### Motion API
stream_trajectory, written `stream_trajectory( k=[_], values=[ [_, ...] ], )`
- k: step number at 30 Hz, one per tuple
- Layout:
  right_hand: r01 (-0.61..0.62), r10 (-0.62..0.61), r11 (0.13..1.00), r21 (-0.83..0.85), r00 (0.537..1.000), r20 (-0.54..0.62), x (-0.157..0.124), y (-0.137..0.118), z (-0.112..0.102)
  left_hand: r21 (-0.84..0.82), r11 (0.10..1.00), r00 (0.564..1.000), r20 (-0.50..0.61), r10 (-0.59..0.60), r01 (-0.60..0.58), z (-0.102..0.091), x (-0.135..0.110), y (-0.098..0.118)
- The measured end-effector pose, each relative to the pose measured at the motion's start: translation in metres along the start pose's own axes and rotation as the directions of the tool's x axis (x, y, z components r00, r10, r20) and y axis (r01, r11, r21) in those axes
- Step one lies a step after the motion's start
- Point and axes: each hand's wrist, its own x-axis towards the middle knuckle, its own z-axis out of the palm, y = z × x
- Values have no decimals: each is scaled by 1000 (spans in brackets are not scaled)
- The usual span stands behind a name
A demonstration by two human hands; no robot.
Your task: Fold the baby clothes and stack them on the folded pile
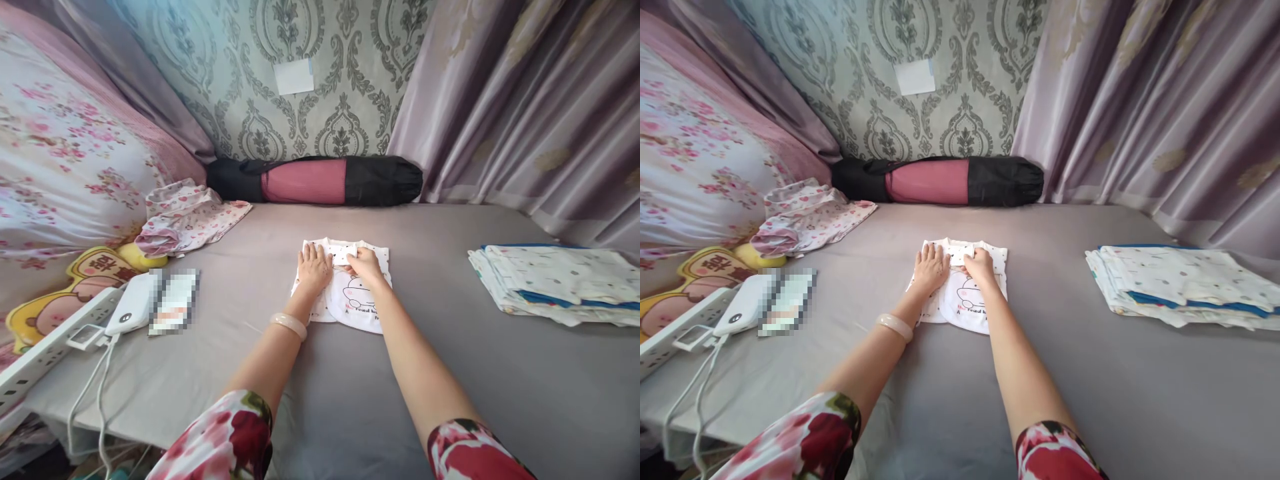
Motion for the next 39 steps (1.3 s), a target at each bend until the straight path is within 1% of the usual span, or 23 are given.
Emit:
stream_trajectory(
  k=[1, 2, 4, 6, 8, 10, 12, 13, 15, 17, 19, 21, 24, 29, 32, 35, 37, 39],
  values=[
    [32, -35, 990, -137, 999, -23, -1, -1, -2, 8, 1000, 1000, 14, -2, 2, 0, 0, 0],
    [59, -74, 963, -264, 996, -46, -3, -2, -3, 15, 1000, 1000, 24, -2, 1, 0, 1, 0],
    [87, -138, 886, -456, 987, -80, -8, -5, -6, 30, 1000, 1000, 28, 2, -3, 0, 1, 0],
    [74, -147, 826, -559, 985, -88, -14, -9, -8, 37, 999, 1000, 26, 7, -8, 1, 2, -1],
    [48, -126, 790, -611, 988, -84, -19, -12, -9, 24, 1000, 999, 36, 6, -7, 1, 3, -2],
    [44, -125, 767, -641, 989, -82, -21, -12, -10, -5, 1000, 999, 49, 0, 0, -2, 3, -2],
    [77, -175, 749, -658, 981, -85, -21, -11, -9, -31, 1000, 999, 39, -3, 4, -5, 2, -1],
    [113, -225, 738, -666, 971, -84, -21, -9, -8, -41, 999, 1000, 21, 3, -3, -7, 1, 0],
    [222, -350, 698, -681, 935, -54, -20, -5, -6, -52, 997, 998, -30, 47, -48, -10, -1, 4],
    [352, -459, 636, -687, 888, 31, -19, 0, -2, -53, 991, 991, -67, 119, -122, -11, -3, 10],
    [438, -498, 586, -682, 858, 124, -17, 4, 2, -51, 982, 981, -74, 178, -182, -11, -3, 15],
    [470, -486, 563, -680, 854, 187, -17, 9, 4, -50, 977, 976, -70, 205, -209, -9, -3, 18],
    [472, -453, 545, -693, 861, 230, -16, 15, 5, -47, 974, 974, -58, 217, -220, -5, -3, 17],
    [441, -385, 542, -715, 887, 255, -15, 21, 5, -42, 977, 977, 35, 212, -211, -4, -3, 12],
    [434, -371, 537, -724, 892, 259, -15, 22, 6, -35, 979, 978, 47, 203, -202, -4, -3, 12],
    [435, -374, 537, -723, 891, 258, -16, 21, 6, -48, 979, 979, 21, 201, -200, -2, -3, 11],
    [437, -379, 544, -716, 890, 255, -16, 20, 5, -63, 981, 983, -25, 182, -184, 0, -3, 11],
    [421, -396, 554, -718, 892, 218, -16, 19, 5, -68, 987, 987, -82, 141, -147, 2, -4, 10]
  ],
)
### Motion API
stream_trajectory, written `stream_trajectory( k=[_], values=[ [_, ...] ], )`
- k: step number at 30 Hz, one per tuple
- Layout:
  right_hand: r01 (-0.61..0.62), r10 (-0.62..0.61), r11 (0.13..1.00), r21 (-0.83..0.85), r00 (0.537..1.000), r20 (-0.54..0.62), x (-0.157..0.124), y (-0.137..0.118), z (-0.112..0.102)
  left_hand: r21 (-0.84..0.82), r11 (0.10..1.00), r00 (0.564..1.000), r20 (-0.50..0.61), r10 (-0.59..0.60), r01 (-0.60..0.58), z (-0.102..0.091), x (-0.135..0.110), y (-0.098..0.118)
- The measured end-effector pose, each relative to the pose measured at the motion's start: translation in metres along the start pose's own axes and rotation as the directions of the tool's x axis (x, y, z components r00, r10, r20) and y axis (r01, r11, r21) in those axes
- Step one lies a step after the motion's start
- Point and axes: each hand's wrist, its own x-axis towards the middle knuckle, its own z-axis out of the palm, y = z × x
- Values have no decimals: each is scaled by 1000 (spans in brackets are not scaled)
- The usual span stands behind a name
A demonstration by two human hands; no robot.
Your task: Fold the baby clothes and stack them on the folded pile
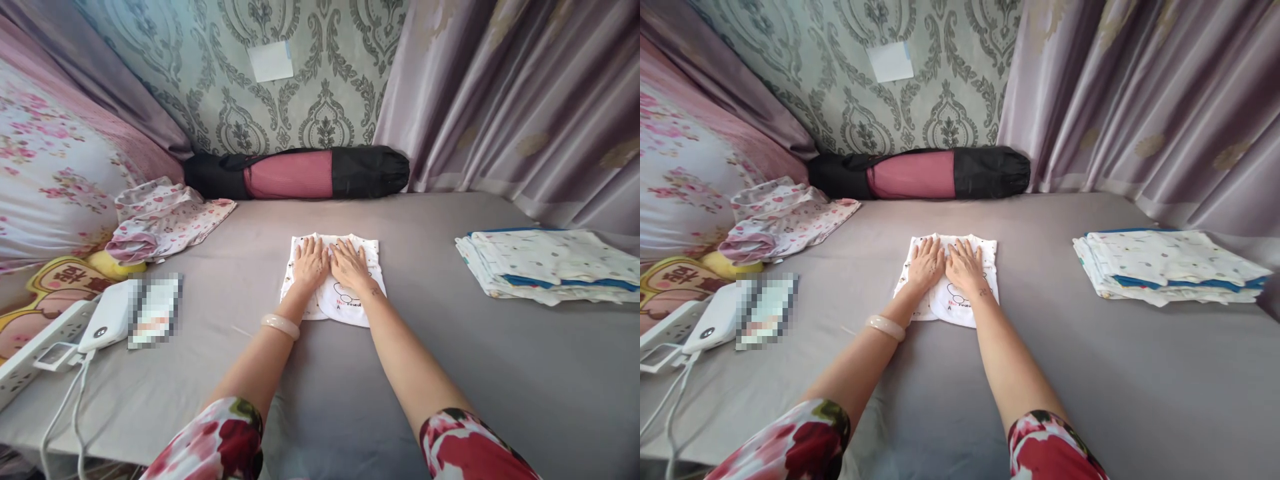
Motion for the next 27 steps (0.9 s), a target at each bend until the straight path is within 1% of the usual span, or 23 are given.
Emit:
stream_trajectory(
  k=[2, 4, 7, 11, 13, 15, 17, 19, 20, 23, 27],
  values=[
    [-46, 45, 999, -5, 997, -61, 0, 1, -1, 16, 999, 999, -36, -31, 31, 2, 0, -1],
    [-97, 95, 995, -10, 991, -98, 0, 2, 0, 39, 999, 999, -19, -34, 35, 3, 0, -1],
    [-137, 135, 990, -19, 988, -79, 1, 4, 3, 57, 998, 998, 46, -32, 29, 3, 2, -1],
    [-142, 138, 989, -40, 987, -88, 2, 5, 6, 62, 998, 997, 70, -39, 34, 2, 2, 1],
    [-135, 131, 990, -37, 987, -97, 1, 5, 6, 44, 998, 998, 42, -41, 40, 1, 1, 1],
    [-142, 140, 990, -19, 985, -105, 1, 5, 5, 15, 998, 998, -25, -64, 65, 0, -1, 2],
    [-182, 180, 983, -6, 974, -137, 1, 5, 3, -4, 994, 988, -107, -108, 108, 0, -3, 1],
    [-232, 226, 973, -14, 957, -183, 0, 6, 1, 7, 991, 981, -143, -129, 132, 1, -3, 1],
    [-249, 239, 968, -26, 950, -198, -1, 7, 1, 23, 991, 982, -138, -129, 133, 2, -3, 1],
    [-262, 245, 963, -65, 948, -203, -2, 10, 2, 77, 989, 990, -75, -119, 125, 4, -2, 1],
    [-274, 254, 958, -82, 947, -196, -1, 10, 5, 88, 984, 988, -17, -156, 157, 3, 2, 3]
  ],
)
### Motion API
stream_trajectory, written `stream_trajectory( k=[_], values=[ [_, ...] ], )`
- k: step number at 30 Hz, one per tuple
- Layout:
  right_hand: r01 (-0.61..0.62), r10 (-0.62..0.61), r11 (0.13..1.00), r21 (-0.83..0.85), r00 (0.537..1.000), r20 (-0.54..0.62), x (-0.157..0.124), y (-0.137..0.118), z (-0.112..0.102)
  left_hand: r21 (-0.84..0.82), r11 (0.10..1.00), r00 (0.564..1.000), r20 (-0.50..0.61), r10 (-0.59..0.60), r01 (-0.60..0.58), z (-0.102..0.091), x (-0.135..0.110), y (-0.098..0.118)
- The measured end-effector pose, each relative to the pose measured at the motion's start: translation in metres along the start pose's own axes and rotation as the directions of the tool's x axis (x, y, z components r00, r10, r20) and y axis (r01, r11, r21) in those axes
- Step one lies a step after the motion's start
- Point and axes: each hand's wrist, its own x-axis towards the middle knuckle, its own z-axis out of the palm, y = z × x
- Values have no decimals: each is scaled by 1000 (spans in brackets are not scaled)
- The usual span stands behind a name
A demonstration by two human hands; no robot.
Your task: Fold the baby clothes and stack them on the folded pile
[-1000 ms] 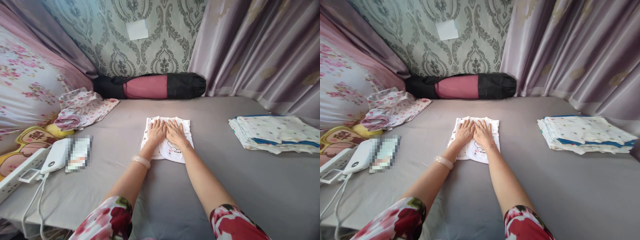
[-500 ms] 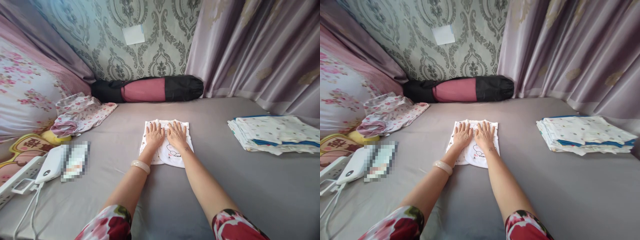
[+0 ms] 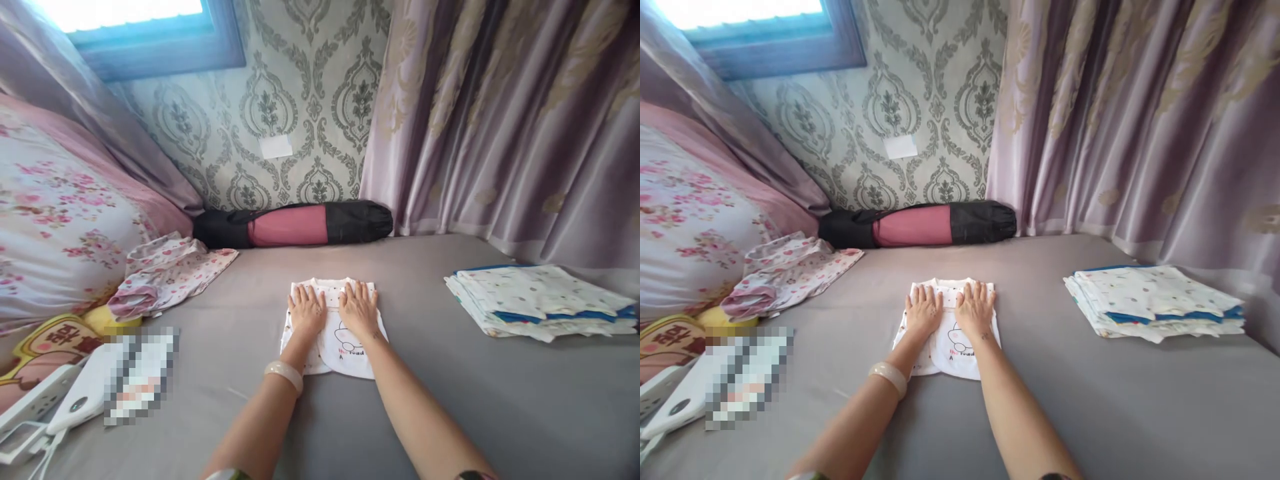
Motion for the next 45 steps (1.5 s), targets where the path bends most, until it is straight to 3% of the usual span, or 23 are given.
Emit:
stream_trajectory(
  k=[3, 6, 10, 14, 17, 21, 26, 30, 33, 35, 39, 45],
  values=[
    [-9, 9, 1000, -6, 999, 31, 2, -1, -3, -31, 999, 999, 45, -3, 4, -5, 4, -1],
    [16, -20, 999, 27, 989, 148, 1, 3, -15, -84, 995, 996, 65, 59, -53, -12, 4, -7],
    [176, -188, 981, 77, 964, 191, -24, 18, -35, -97, 979, 983, 29, 183, -179, -23, -18, -25],
    [384, -399, 917, 110, 895, 199, -65, 37, -46, -34, 907, 907, 33, 420, -419, -32, -57, -54],
    [448, -468, 884, 134, 856, 222, -83, 47, -44, -40, 856, 847, 130, 516, -515, -36, -75, -71],
    [493, -502, 865, 93, 842, 198, -85, 51, -34, -64, 837, 807, 234, 542, -543, -32, -78, -80],
    [514, -519, 854, 82, 835, 181, -79, 51, -30, -76, 843, 819, 205, 535, -532, -29, -74, -80],
    [493, -531, 847, 199, 808, 256, -76, 53, -41, -205, 848, 819, 230, 526, -488, -41, -78, -82],
    [502, -572, 814, 291, 779, 255, -85, 54, -52, -279, 806, 812, 127, 570, -522, -56, -88, -84],
    [557, -630, 763, 327, 755, 182, -95, 53, -56, -292, 757, 776, 68, 626, -585, -64, -95, -84],
    [671, -717, 674, 309, 695, 53, -114, 50, -60, -317, 641, 664, 45, 746, -699, -68, -102, -83],
    [748, -763, 644, 159, 644, 58, -115, 45, -62, -149, 599, 594, 81, 800, -787, -71, -102, -76]
  ],
)
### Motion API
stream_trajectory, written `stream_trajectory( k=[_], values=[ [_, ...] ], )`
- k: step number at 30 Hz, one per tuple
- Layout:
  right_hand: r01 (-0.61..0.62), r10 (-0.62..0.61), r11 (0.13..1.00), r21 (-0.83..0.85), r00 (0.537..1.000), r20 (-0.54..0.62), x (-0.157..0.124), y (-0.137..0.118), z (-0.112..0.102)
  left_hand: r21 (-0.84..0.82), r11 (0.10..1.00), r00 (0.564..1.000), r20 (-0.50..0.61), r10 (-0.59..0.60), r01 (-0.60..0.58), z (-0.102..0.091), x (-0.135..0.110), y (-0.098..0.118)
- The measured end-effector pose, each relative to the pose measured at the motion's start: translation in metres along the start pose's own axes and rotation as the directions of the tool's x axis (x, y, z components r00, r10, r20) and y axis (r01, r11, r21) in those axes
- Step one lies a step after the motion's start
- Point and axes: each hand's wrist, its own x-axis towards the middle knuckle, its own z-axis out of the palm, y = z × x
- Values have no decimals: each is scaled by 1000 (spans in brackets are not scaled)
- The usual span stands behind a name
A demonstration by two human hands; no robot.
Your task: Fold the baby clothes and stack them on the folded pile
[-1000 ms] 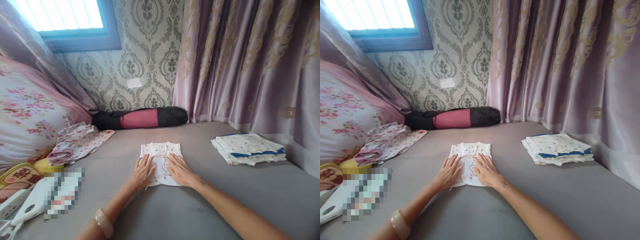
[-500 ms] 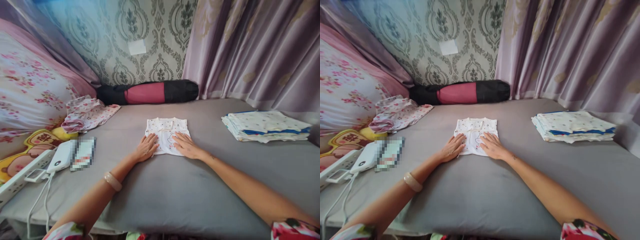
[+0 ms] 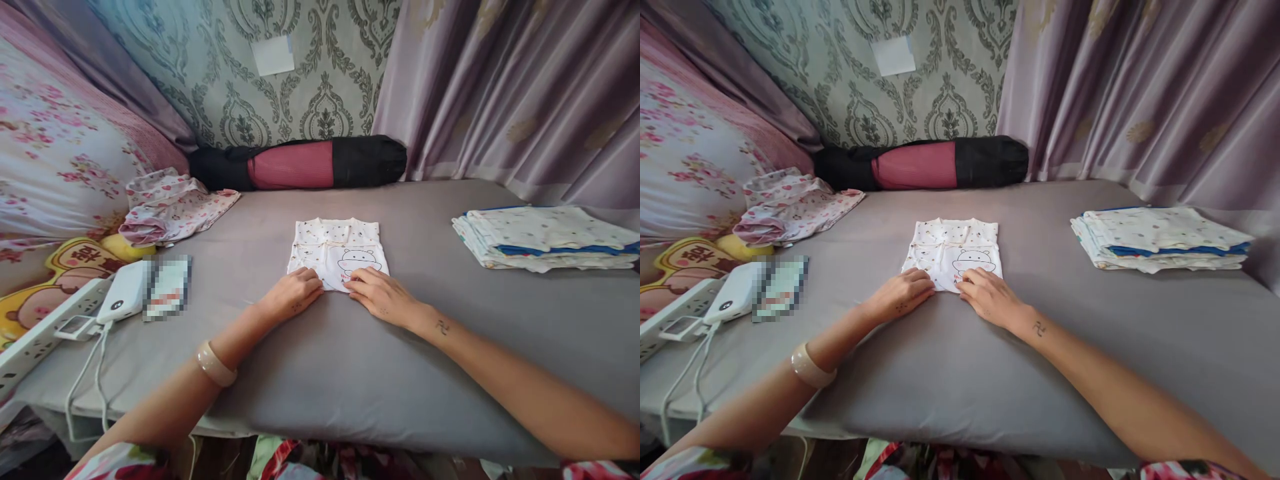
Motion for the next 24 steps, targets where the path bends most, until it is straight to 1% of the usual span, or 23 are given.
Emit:
stream_trajectory(
  k=[2, 4, 8, 11, 13, 16, 19, 22, 24],
  values=[
    [13, -12, 998, -59, 1000, 26, 2, -2, -2, 77, 997, 999, 43, 13, -16, -2, 3, 2],
    [10, -3, 994, -105, 998, 62, 2, -5, -5, 111, 994, 997, 72, 5, -13, -3, 5, 4],
    [13, 5, 991, -133, 991, 131, 0, -9, -14, 143, 989, 991, 122, -59, 41, -6, 8, 4],
    [-11, 30, 991, -136, 989, 141, -7, -5, -22, 207, 973, 988, 96, -121, 99, -9, 4, 0],
    [-55, 73, 986, -157, 991, 110, -14, 3, -23, 216, 966, 986, 51, -157, 143, -11, -3, -5],
    [-103, 110, 979, -178, 993, 31, -23, 15, -21, 152, 972, 983, 7, -182, 179, -10, -16, -16],
    [-73, 72, 982, -172, 997, -17, -30, 24, -16, 44, 983, 984, -28, -177, 178, -5, -26, -30],
    [-29, 26, 985, -170, 999, -25, -32, 29, -15, -48, 988, 988, -51, -146, 143, -1, -32, -38],
    [-5, 4, 987, -159, 1000, -10, -32, 30, -18, -71, 990, 990, -60, -126, 121, -1, -33, -41]
  ],
)
